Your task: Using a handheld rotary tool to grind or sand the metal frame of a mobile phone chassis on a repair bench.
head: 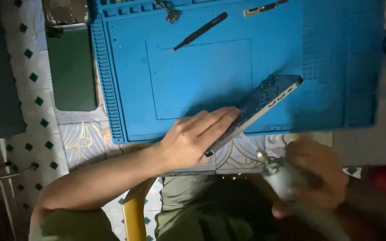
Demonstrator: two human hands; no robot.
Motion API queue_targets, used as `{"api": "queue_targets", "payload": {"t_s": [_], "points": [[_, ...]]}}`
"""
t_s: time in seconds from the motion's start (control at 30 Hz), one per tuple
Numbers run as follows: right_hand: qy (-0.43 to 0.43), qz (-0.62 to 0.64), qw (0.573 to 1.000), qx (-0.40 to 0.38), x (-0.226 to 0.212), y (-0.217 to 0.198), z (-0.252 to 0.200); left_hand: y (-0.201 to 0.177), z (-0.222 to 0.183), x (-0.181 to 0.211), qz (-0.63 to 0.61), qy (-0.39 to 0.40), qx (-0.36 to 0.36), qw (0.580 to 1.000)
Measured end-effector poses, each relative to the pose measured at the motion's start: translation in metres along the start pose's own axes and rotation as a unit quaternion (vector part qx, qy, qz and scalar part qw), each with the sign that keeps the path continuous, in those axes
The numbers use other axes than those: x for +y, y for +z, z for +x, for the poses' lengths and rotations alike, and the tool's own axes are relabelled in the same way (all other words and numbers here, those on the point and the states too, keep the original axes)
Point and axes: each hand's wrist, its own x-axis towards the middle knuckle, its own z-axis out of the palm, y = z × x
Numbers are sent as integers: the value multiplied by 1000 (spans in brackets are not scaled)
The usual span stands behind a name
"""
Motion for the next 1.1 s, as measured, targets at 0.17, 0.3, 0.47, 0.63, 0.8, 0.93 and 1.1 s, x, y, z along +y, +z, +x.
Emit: {"api": "queue_targets", "payload": {"t_s": [0.17,0.3,0.47,0.63,0.8,0.93,1.1], "points": [[127,79,983,-102,22,-29,-15,-2,-7,-1,-6,-22,-2,1000],[165,98,971,-139,23,-35,-9,-8,-8,-2,-9,-35,7,999],[178,88,963,-180,21,-34,6,-6,-9,0,12,-36,6,999],[207,61,955,-202,21,-27,11,-4,-7,1,-1,-41,13,999],[-217,-93,966,-106,-1,-8,30,-5,-7,2,9,-40,1,999],[-210,-110,971,-46,24,-16,0,-2,-12,2,20,-50,-6,999],[-233,-144,961,-29,20,1,-2,-3,-11,3,8,-46,-4,999]]}}
